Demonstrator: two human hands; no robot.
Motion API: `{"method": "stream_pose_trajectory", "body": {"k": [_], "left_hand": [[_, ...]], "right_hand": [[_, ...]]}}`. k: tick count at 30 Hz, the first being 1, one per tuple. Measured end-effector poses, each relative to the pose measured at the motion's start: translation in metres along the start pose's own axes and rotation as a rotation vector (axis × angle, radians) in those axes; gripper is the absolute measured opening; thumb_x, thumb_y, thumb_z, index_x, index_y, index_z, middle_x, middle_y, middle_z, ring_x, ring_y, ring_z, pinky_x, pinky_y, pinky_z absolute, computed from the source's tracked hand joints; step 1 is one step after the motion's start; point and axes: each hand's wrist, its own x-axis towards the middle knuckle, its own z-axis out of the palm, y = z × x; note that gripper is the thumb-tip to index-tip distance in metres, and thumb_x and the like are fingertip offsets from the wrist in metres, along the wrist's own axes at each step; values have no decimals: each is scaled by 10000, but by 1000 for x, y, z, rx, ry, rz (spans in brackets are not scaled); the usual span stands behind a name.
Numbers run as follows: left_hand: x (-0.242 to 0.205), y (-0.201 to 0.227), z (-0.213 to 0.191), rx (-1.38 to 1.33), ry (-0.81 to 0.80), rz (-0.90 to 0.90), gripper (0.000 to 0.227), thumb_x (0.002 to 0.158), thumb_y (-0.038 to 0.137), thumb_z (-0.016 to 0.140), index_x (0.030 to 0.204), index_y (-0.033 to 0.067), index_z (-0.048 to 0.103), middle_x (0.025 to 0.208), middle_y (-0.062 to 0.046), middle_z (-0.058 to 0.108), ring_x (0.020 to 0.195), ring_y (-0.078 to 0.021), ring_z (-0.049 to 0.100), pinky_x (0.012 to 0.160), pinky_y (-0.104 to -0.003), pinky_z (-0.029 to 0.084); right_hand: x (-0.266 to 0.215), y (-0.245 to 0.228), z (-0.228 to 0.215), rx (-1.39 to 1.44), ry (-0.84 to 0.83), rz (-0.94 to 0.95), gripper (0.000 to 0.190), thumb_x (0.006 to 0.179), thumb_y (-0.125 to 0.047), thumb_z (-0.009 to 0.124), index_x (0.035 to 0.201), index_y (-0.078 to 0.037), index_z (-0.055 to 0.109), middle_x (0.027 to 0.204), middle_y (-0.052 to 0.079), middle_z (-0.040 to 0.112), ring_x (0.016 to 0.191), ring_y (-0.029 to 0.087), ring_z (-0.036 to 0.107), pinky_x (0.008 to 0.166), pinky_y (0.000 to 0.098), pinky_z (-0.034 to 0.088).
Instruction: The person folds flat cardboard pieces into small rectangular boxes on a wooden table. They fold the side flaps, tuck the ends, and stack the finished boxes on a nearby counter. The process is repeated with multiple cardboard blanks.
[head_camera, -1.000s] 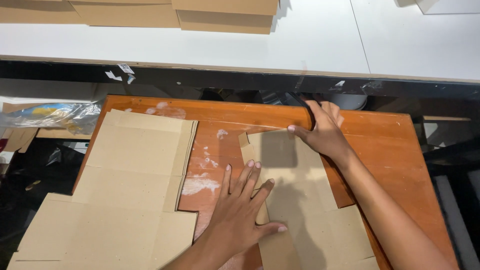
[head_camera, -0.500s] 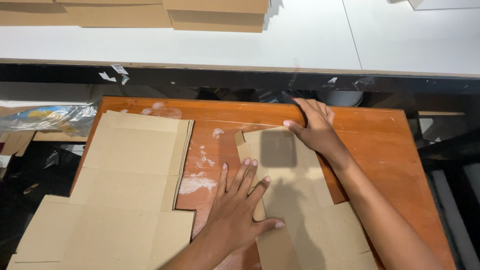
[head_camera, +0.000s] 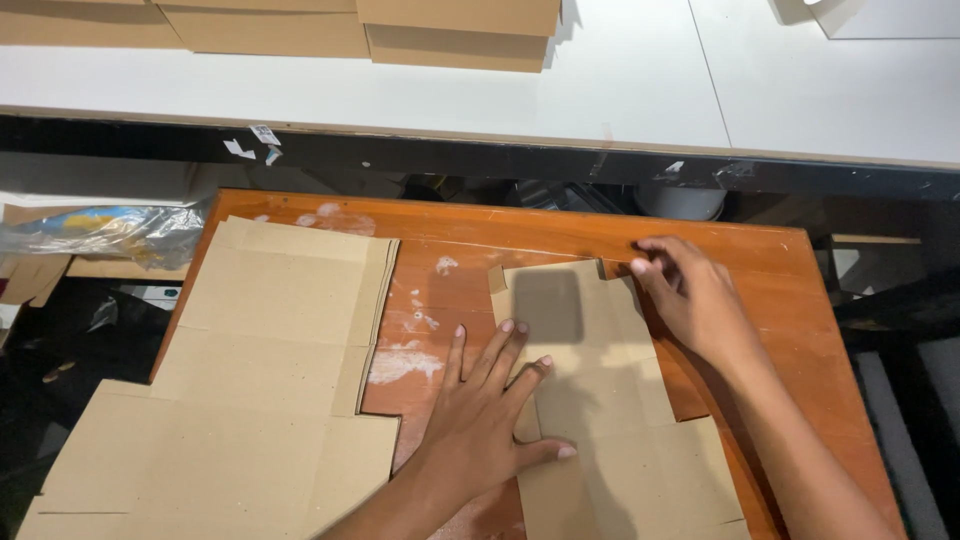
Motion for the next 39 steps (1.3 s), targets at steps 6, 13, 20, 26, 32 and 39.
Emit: {"method": "stream_pose_trajectory", "body": {"k": [6, 13, 20, 26, 32, 39], "left_hand": [[2, 0, -1, 15, 17, 12, 871, 845, 814, 507, 1381, 129, 534, 1600, -183, 330, 1556, -311, 131, 1192, -698, -74], [1, -1, 6, 28, 2, 2, 902, 845, 827, 510, 1420, 132, 507, 1627, -201, 282, 1569, -292, 83, 1185, -695, -90], [0, -3, 10, 65, 26, 13, 959, 818, 841, 523, 1439, 110, 507, 1628, -216, 279, 1557, -338, 120, 1194, -703, -63], [2, -5, 14, 93, -1, -10, 1006, 775, 877, 553, 1451, 134, 500, 1647, -215, 244, 1565, -332, 92, 1199, -692, -76], [1, -2, 9, 56, 8, -55, 961, 774, 868, 550, 1431, 167, 525, 1656, -152, 258, 1559, -296, 123, 1219, -644, -67], [-2, -4, 9, 0, 102, -2, 891, 776, 823, 600, 1338, 131, 587, 1616, -179, 356, 1544, -300, 205, 1213, -657, -24]], "right_hand": [[-15, 33, 21, 464, -146, -119, 343, 982, -276, 578, 1134, -47, 783, 998, 121, 843, 969, 196, 793, 911, 306, 608], [-7, 26, 45, 501, -130, -224, 162, 906, -40, 726, 1037, -76, 815, 968, 61, 844, 886, 145, 776, 827, 268, 624], [5, 34, 45, 173, 43, -280, 538, 827, -184, 823, 1317, -208, 601, 1283, 48, 534, 1144, 234, 491, 954, 393, 396], [31, 33, 47, -82, 20, -109, 772, 916, -449, 650, 1578, -254, 303, 1668, 170, 211, 1528, 398, 121, 1164, 589, 76], [13, 22, 28, -87, -330, -47, 903, 952, -435, 585, 1649, -353, 16, 1730, 110, -147, 1586, 281, -227, 1181, 580, -206], [-28, 34, 17, -57, -445, -85, 1008, 888, -518, 626, 1640, -360, -25, 1712, 72, -288, 1566, 225, -326, 1168, 558, -255]]}}
